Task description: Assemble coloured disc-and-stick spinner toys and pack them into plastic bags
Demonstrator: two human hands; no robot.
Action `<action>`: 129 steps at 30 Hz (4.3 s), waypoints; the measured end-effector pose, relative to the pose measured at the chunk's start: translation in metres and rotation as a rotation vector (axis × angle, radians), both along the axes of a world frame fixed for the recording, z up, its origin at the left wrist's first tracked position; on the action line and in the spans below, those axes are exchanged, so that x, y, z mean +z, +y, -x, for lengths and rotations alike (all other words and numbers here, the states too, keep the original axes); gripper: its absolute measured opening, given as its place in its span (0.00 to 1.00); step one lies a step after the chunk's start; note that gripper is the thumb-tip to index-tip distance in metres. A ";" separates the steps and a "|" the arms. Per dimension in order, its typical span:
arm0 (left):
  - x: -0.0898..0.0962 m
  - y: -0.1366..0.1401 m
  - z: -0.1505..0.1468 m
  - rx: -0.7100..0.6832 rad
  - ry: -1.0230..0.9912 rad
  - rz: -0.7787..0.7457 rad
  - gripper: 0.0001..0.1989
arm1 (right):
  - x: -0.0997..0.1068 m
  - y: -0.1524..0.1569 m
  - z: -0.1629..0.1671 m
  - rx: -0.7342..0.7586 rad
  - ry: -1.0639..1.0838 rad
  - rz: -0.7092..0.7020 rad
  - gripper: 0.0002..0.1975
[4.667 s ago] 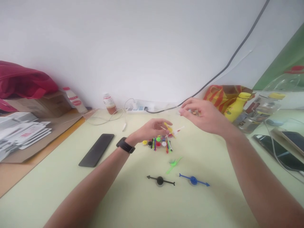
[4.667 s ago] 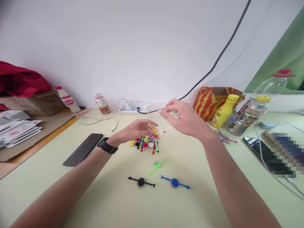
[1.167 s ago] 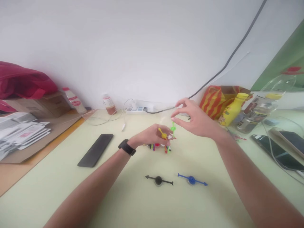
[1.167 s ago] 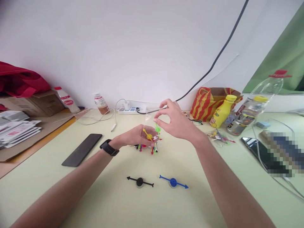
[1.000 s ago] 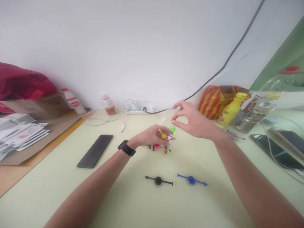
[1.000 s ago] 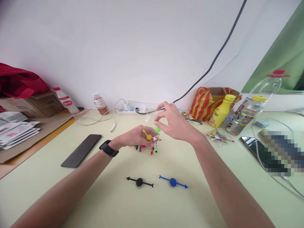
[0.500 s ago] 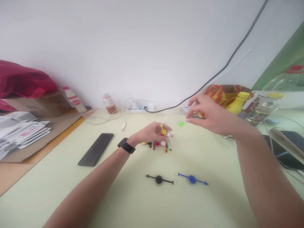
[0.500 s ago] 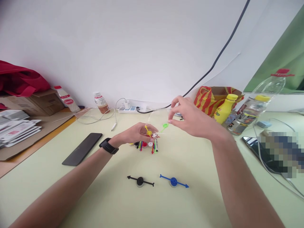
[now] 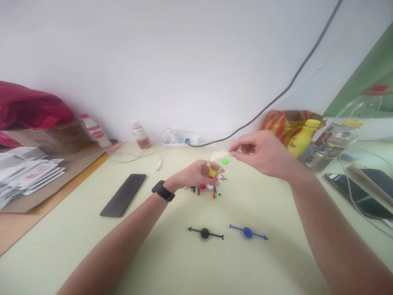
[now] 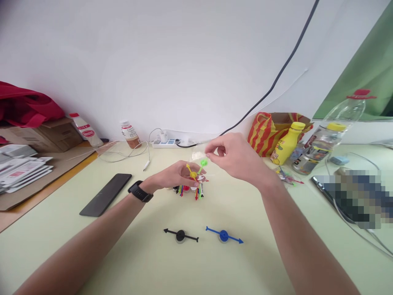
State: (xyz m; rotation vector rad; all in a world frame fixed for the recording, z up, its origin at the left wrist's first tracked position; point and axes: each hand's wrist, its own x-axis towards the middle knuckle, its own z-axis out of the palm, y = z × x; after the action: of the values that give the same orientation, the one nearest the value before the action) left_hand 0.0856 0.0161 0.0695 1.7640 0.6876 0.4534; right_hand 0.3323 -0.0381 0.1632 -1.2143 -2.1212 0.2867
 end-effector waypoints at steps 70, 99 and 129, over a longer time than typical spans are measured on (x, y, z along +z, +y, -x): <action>-0.003 0.004 0.006 0.015 -0.002 -0.074 0.26 | 0.016 -0.003 -0.036 -0.036 0.011 0.116 0.14; 0.000 -0.003 -0.005 -0.017 -0.109 0.109 0.28 | -0.007 0.011 -0.004 0.063 -0.070 -0.043 0.06; 0.013 -0.009 -0.005 -0.010 -0.141 0.060 0.28 | -0.011 0.010 0.004 0.260 0.091 0.007 0.04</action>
State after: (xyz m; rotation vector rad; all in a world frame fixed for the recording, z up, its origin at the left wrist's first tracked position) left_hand 0.0906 0.0071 0.0825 1.6614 0.5861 0.5395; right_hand 0.3282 -0.0281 0.1526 -0.9100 -2.1992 0.4551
